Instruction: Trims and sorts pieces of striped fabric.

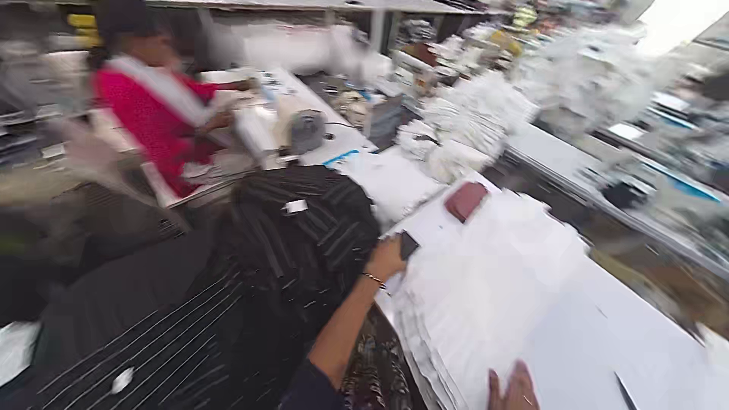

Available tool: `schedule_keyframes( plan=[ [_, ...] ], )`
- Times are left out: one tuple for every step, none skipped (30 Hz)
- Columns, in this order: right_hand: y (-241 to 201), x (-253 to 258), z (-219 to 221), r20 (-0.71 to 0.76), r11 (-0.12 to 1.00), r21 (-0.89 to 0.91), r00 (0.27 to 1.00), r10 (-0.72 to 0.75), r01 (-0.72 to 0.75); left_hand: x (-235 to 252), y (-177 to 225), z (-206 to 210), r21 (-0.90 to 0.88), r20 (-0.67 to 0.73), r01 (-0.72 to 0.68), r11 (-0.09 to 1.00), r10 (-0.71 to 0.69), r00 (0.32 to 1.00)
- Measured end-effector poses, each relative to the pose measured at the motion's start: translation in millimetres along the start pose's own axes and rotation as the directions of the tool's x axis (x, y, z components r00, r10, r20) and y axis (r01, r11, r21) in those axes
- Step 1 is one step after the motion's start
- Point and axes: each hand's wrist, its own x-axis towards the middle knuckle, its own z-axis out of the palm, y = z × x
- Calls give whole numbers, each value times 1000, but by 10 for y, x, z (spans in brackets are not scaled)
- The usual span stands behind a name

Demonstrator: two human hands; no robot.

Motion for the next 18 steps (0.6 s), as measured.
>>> schedule_keyframes(
  plan=[
    [10,-167,-4,-21,1000,12,1000,-8,8,-16,92,-44,46,-33,16,999,-14,999],
    [21,-326,20,-53,999,33,998,-18,20,-9,193,-60,97,-84,9,995,-1,996],
    [30,-486,26,-85,998,62,996,-27,33,-1,318,-20,143,-136,-34,989,53,989],
    [21,-644,1,-94,989,141,995,-27,41,1,445,75,152,-187,-121,981,149,971],
    [9,-793,-38,-111,968,247,994,-22,49,-7,584,221,139,-221,-246,959,272,937],
    [-4,-916,-101,-123,931,361,992,-2,47,-18,713,409,119,-223,-395,911,413,883],
    [-12,-1014,-196,-125,897,441,991,43,17,-43,835,628,99,-191,-539,836,548,815],
    [7,-1086,-307,-122,881,472,986,109,-39,-84,939,865,75,-138,-660,748,663,736],
    [68,-1135,-435,-95,872,471,975,200,-133,-130,1007,1104,36,-65,-747,663,748,661],
    [181,-1179,-557,-105,868,445,950,295,-221,-172,1020,1340,0,13,-805,594,805,594],
    [335,-1205,-680,-159,865,400,906,392,-303,-208,984,1543,-10,88,-836,549,833,546],
    [524,-1217,-817,-205,840,357,844,496,-408,-232,908,1704,12,163,-846,533,834,528],
    [746,-1213,-965,-229,790,339,769,597,-511,-254,814,1825,49,223,-850,524,824,521],
    [989,-1199,-1093,-256,736,333,695,672,-589,-284,720,1898,88,271,-846,525,805,528],
    [1222,-1185,-1200,-270,686,332,631,727,-648,-305,632,1929,121,294,-844,523,793,533],
    [1438,-1180,-1273,-275,639,333,577,769,-693,-316,559,1919,129,303,-842,523,788,536],
    [1637,-1187,-1320,-278,601,336,534,799,-725,-322,514,1884,121,318,-839,531,780,539],
    [1807,-1193,-1359,-276,569,335,499,821,-751,-334,498,1840,111,339,-835,539,770,541]
  ],
)
